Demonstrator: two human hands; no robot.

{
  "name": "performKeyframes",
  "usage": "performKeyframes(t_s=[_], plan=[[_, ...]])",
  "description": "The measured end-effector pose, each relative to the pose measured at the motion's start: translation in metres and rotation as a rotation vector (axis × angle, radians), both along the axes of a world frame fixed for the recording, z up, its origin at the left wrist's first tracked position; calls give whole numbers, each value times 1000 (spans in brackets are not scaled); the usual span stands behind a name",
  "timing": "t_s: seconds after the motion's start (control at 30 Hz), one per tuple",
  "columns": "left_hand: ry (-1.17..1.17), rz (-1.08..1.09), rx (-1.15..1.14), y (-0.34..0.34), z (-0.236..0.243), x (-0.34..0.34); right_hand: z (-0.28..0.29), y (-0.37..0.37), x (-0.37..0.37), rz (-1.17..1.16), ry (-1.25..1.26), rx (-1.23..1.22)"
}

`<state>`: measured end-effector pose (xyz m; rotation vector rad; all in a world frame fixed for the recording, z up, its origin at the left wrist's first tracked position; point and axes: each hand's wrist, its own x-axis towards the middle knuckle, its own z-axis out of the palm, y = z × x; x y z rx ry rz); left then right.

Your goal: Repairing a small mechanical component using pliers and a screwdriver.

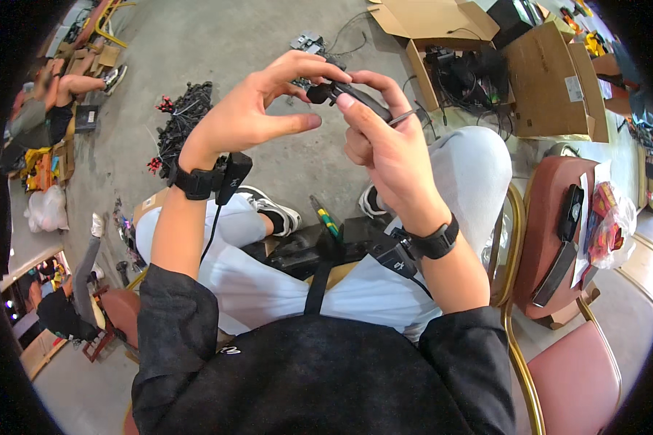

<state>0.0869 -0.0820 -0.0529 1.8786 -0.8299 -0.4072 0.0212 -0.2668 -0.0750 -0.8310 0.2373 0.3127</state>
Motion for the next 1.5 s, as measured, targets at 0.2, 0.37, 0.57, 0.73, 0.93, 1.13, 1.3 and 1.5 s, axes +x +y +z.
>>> performKeyframes(t_s=[0.2,0.37,0.57,0.73,0.93,1.13,1.3,1.5], plan=[[416,187,-563,36,-93,51,-2,-3,6,-95,15,-3],[100,650,226,59,-277,57,9,-14,-8,-202,88,-95],[493,529,535,58,-401,-10,10,-30,-14,-353,138,-25],[431,634,596,33,-428,-20,3,-35,-12,-257,166,9],[390,623,666,32,-437,-21,-10,-43,-15,-269,45,-8],[330,957,375,64,-429,-28,-9,-46,-22,-287,100,-155],[301,1087,479,105,-432,-44,-18,-57,-25,-137,81,180],[333,1061,472,106,-443,-46,-12,-49,-29,-125,71,-59]])
